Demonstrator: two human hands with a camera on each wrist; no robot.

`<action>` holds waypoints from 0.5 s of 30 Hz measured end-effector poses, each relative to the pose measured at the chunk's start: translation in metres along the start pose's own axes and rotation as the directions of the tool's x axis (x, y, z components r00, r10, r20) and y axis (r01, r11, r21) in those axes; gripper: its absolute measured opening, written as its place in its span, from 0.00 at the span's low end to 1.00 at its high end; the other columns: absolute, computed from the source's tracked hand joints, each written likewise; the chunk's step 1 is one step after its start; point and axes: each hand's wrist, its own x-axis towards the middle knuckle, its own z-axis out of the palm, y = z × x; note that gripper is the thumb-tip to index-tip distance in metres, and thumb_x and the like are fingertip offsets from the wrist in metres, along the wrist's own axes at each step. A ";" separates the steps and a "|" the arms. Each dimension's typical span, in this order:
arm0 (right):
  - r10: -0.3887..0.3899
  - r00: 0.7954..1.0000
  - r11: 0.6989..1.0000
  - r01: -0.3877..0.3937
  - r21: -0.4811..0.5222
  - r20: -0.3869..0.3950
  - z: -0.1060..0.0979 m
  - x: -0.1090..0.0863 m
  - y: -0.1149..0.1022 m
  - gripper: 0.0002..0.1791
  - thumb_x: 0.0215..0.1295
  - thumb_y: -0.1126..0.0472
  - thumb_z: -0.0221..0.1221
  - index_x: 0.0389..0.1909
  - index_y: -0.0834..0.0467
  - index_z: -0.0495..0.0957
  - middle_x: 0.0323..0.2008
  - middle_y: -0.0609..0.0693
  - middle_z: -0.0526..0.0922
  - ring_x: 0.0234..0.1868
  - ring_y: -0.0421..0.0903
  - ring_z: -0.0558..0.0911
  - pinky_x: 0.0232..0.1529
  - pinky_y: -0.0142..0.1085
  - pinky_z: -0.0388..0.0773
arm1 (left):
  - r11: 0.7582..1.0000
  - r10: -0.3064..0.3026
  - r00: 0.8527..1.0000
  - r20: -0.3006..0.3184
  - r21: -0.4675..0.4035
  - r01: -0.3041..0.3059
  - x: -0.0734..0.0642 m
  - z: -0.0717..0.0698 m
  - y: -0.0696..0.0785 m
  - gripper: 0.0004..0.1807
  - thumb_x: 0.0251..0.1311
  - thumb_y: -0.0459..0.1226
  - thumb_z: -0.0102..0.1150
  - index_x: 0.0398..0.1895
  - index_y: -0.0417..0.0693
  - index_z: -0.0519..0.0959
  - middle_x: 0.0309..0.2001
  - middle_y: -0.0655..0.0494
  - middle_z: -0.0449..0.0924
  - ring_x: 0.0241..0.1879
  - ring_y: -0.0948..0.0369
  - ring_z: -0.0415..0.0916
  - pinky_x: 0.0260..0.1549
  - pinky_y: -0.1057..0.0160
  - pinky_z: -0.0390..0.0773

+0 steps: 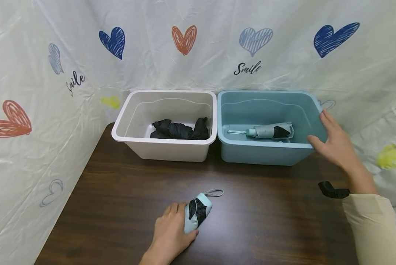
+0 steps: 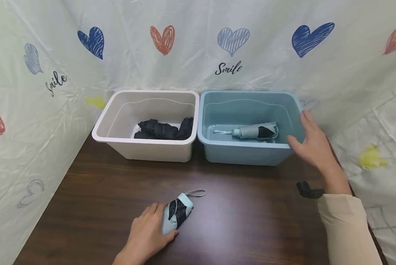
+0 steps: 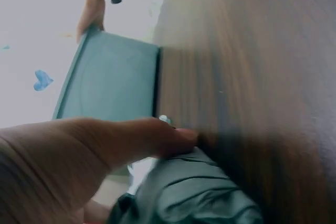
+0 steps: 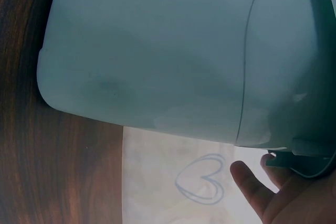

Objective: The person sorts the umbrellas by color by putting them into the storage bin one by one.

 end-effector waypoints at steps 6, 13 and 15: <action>-0.003 1.000 1.000 0.003 0.004 -0.009 0.000 0.002 0.000 0.46 0.74 0.53 0.54 0.84 0.67 0.45 0.86 0.63 0.43 0.85 0.73 0.45 0.81 0.71 0.42 | 0.997 0.044 0.998 -0.051 0.063 -0.041 0.005 0.003 -0.005 0.39 0.36 0.54 0.84 0.54 0.48 0.83 0.41 0.54 0.85 0.38 0.58 0.82 0.23 0.56 0.79; 0.000 1.000 1.000 0.000 0.005 -0.013 -0.001 0.002 0.000 0.47 0.73 0.52 0.54 0.84 0.68 0.46 0.86 0.64 0.44 0.85 0.73 0.46 0.82 0.70 0.43 | 0.996 0.077 0.993 -0.090 0.062 -0.072 0.006 0.004 -0.007 0.38 0.37 0.51 0.82 0.56 0.48 0.86 0.43 0.53 0.85 0.38 0.58 0.81 0.20 0.58 0.77; 0.002 1.000 1.000 -0.002 0.004 -0.005 -0.001 0.001 0.000 0.46 0.74 0.52 0.54 0.84 0.67 0.46 0.86 0.64 0.43 0.85 0.72 0.45 0.82 0.71 0.42 | 0.996 0.078 0.994 -0.083 0.058 -0.073 0.005 0.005 -0.007 0.38 0.37 0.52 0.81 0.56 0.47 0.86 0.44 0.52 0.85 0.39 0.57 0.81 0.21 0.57 0.78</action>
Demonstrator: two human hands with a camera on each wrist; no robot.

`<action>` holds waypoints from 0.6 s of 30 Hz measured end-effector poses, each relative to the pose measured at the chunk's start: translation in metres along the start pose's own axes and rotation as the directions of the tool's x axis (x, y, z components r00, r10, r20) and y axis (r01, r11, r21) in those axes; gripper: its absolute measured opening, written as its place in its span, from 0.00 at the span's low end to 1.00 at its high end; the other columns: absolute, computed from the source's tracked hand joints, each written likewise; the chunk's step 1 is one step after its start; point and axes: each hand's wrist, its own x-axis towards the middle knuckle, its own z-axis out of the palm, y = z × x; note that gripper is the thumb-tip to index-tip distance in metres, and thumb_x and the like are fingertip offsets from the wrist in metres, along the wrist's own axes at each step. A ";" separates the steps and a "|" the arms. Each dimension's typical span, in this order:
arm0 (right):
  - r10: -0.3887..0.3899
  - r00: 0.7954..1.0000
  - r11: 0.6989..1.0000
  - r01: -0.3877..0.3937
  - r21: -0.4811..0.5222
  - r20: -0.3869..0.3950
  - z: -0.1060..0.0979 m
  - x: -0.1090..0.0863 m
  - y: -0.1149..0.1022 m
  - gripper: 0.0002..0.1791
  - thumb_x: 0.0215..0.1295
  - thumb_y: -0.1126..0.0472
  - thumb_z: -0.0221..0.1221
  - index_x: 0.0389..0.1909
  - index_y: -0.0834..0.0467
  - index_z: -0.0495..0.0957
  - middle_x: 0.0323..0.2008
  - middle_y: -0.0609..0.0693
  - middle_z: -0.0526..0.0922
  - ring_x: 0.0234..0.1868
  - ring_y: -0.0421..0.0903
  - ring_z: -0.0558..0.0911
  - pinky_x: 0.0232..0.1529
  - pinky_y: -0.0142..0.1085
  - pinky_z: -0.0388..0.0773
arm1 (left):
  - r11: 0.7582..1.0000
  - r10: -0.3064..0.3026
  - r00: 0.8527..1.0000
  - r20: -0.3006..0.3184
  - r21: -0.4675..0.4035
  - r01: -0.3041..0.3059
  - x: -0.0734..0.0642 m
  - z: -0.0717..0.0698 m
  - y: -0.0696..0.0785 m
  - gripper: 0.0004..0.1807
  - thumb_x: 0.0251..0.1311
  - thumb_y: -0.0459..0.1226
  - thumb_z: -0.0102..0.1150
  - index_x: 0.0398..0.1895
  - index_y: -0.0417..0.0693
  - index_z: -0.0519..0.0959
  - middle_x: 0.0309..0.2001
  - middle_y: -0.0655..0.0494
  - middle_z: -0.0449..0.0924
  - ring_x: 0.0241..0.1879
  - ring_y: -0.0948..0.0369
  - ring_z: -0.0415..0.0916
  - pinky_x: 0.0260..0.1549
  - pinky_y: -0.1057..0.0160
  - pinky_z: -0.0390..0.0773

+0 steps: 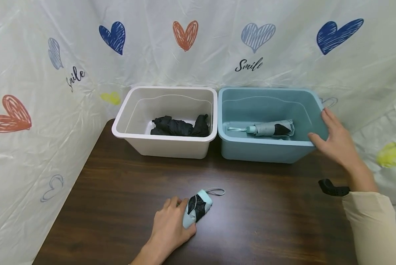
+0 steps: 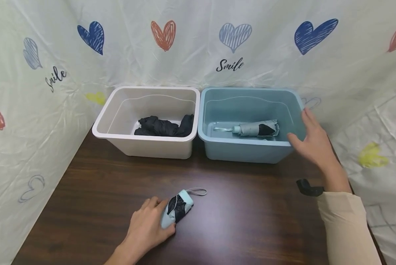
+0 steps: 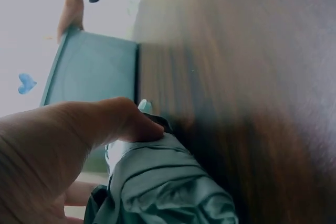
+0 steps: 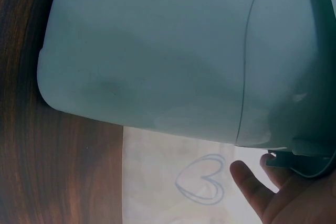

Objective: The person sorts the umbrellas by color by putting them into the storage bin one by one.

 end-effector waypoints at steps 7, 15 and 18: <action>0.005 1.000 1.000 -0.005 -0.018 0.001 -0.003 -0.002 0.000 0.46 0.74 0.53 0.54 0.84 0.68 0.45 0.86 0.64 0.43 0.84 0.73 0.46 0.81 0.72 0.43 | 0.996 0.010 0.995 0.103 -0.084 -0.002 0.006 -0.006 -0.003 0.35 0.43 0.53 0.79 0.58 0.52 0.86 0.46 0.57 0.85 0.37 0.63 0.75 0.21 0.63 0.72; -0.006 1.000 1.000 0.006 -0.012 -0.007 -0.002 -0.001 -0.002 0.47 0.73 0.53 0.55 0.83 0.69 0.46 0.86 0.66 0.43 0.84 0.74 0.46 0.80 0.73 0.44 | 0.971 0.032 0.984 0.172 -0.241 0.010 0.020 -0.028 -0.011 0.34 0.45 0.52 0.80 0.59 0.54 0.86 0.47 0.60 0.86 0.39 0.66 0.75 0.30 0.64 0.72; -0.009 1.000 1.000 0.009 0.001 -0.002 -0.001 0.000 -0.002 0.47 0.74 0.53 0.55 0.83 0.69 0.46 0.86 0.66 0.43 0.84 0.74 0.46 0.80 0.73 0.44 | 0.961 0.020 0.981 0.191 -0.274 0.034 0.025 -0.039 -0.014 0.33 0.46 0.52 0.80 0.59 0.56 0.86 0.45 0.63 0.85 0.37 0.67 0.74 0.30 0.66 0.71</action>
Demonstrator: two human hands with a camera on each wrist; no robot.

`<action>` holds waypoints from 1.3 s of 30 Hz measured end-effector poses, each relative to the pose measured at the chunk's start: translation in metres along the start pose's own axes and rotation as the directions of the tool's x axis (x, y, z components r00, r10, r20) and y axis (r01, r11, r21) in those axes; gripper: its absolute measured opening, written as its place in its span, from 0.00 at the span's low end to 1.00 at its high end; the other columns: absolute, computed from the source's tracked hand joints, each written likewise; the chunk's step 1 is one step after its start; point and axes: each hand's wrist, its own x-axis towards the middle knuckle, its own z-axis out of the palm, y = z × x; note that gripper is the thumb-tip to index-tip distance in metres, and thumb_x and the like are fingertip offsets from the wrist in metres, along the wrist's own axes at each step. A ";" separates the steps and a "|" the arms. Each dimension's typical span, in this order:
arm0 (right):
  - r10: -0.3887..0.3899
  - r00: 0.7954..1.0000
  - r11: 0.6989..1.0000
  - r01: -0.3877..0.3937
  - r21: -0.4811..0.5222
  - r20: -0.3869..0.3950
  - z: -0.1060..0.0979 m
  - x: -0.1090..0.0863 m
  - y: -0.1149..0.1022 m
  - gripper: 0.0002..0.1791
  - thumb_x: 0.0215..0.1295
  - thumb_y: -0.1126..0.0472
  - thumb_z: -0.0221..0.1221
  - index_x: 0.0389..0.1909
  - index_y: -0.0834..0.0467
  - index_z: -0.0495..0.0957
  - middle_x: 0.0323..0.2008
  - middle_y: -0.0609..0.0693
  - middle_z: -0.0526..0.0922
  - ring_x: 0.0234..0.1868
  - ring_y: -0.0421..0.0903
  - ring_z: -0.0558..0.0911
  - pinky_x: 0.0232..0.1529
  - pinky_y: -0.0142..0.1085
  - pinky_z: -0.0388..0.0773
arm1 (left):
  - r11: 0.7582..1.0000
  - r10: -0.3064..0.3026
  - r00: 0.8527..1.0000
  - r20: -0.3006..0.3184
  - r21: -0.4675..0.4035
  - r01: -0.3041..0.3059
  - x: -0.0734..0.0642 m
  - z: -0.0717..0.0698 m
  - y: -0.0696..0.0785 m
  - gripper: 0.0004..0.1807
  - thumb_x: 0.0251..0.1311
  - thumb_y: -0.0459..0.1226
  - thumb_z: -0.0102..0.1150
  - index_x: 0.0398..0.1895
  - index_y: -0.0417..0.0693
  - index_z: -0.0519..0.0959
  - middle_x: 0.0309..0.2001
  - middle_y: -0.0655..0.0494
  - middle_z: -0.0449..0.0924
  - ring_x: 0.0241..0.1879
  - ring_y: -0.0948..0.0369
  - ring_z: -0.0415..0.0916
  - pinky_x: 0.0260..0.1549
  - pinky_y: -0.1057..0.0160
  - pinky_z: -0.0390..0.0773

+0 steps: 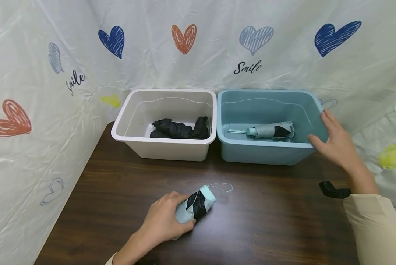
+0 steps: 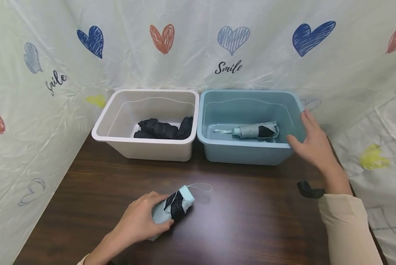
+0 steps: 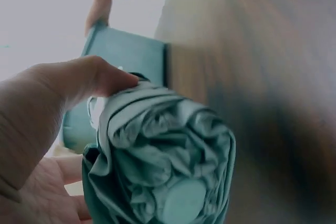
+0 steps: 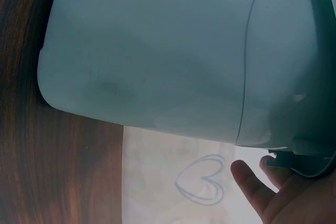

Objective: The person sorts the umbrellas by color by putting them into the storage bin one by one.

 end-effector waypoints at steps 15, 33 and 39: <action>0.008 1.000 1.000 -0.008 0.016 0.008 0.005 0.004 -0.003 0.47 0.73 0.51 0.55 0.84 0.68 0.45 0.86 0.64 0.43 0.85 0.72 0.46 0.81 0.72 0.44 | 0.957 0.083 0.992 0.095 -0.286 -0.053 0.036 -0.067 0.026 0.34 0.51 0.56 0.78 0.63 0.61 0.83 0.52 0.67 0.88 0.43 0.65 0.83 0.43 0.63 0.82; 0.012 1.000 1.000 -0.012 0.008 -0.006 0.001 0.004 0.003 0.47 0.72 0.51 0.54 0.84 0.67 0.46 0.86 0.65 0.44 0.84 0.74 0.47 0.80 0.73 0.45 | 0.735 0.125 0.975 0.182 -0.677 0.032 0.130 -0.124 0.075 0.32 0.63 0.46 0.70 0.69 0.44 0.75 0.57 0.47 0.86 0.52 0.55 0.87 0.50 0.57 0.87; 0.010 1.000 1.000 -0.010 0.009 -0.016 0.002 0.002 0.003 0.47 0.72 0.51 0.55 0.84 0.67 0.47 0.86 0.65 0.45 0.83 0.75 0.48 0.79 0.74 0.47 | 0.708 0.061 0.974 0.220 -0.697 0.113 0.162 -0.128 0.088 0.39 0.65 0.49 0.67 0.75 0.44 0.68 0.65 0.48 0.80 0.59 0.54 0.81 0.53 0.50 0.87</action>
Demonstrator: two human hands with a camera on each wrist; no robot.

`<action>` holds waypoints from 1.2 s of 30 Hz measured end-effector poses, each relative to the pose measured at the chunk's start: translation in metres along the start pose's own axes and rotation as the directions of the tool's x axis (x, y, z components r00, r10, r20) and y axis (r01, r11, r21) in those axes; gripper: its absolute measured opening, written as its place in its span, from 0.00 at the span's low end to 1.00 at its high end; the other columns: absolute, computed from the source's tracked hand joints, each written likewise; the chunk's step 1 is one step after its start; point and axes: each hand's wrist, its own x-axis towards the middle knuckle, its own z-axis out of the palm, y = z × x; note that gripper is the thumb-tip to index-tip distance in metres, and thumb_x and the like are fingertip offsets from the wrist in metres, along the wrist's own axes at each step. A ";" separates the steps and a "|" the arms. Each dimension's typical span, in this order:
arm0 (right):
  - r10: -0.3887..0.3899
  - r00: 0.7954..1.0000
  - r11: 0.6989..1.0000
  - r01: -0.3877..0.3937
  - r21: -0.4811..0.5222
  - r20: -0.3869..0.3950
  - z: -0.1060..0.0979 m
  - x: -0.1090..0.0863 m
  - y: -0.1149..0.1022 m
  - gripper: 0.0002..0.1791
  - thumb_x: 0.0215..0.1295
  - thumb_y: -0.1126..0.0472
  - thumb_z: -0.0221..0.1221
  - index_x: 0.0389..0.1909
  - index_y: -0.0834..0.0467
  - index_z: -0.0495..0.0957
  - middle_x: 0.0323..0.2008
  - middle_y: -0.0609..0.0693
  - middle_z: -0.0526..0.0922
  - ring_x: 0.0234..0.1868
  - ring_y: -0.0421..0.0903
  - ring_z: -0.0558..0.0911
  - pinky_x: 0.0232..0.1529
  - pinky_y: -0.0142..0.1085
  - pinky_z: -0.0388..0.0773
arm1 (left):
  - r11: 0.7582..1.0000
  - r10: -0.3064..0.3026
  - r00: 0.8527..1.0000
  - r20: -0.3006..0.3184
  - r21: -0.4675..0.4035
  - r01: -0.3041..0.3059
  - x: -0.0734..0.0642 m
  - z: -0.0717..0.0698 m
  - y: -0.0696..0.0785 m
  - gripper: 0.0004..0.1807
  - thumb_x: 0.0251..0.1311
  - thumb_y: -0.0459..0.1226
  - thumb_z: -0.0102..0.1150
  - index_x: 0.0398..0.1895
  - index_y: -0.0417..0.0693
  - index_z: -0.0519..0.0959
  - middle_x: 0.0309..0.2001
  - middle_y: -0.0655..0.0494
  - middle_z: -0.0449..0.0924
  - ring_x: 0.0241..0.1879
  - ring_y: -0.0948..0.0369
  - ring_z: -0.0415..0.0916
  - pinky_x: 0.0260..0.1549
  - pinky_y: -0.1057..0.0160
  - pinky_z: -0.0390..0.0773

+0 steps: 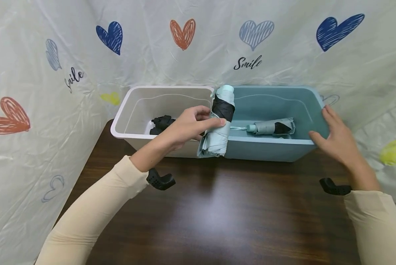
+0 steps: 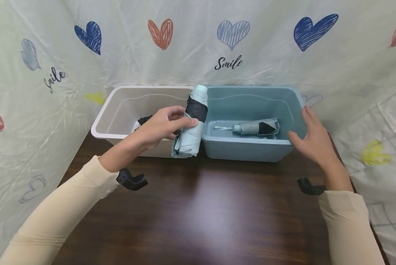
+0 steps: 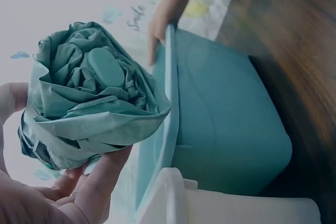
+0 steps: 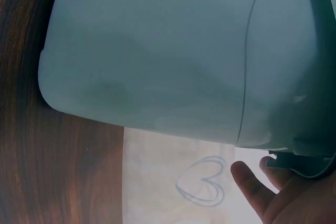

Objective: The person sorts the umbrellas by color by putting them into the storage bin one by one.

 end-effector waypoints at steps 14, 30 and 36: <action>0.007 1.000 1.000 -0.007 0.009 -0.003 -0.002 -0.002 0.004 0.47 0.72 0.51 0.55 0.84 0.66 0.47 0.86 0.64 0.44 0.84 0.73 0.47 0.81 0.72 0.45 | 1.000 0.003 1.000 -0.006 0.004 -0.003 0.049 0.005 0.020 0.29 0.66 0.53 0.67 0.60 0.42 0.81 0.58 0.49 0.79 0.52 0.57 0.82 0.48 0.52 0.89; 0.001 1.000 1.000 -0.001 0.007 -0.004 -0.004 -0.003 0.003 0.46 0.73 0.53 0.54 0.84 0.66 0.47 0.86 0.65 0.45 0.83 0.75 0.48 0.78 0.76 0.46 | 0.998 0.002 0.994 -0.108 0.062 0.005 0.096 0.022 0.021 0.27 0.62 0.54 0.72 0.21 0.51 0.68 0.30 0.55 0.71 0.34 0.61 0.78 0.35 0.57 0.90; 0.024 1.000 1.000 -0.024 -0.003 0.013 -0.001 0.000 -0.003 0.47 0.72 0.52 0.54 0.84 0.65 0.47 0.86 0.65 0.45 0.83 0.75 0.48 0.77 0.76 0.48 | 0.989 -0.008 0.992 -0.130 0.145 0.027 0.100 0.020 0.026 0.32 0.64 0.55 0.71 0.15 0.55 0.59 0.16 0.62 0.60 0.21 0.64 0.70 0.33 0.60 0.89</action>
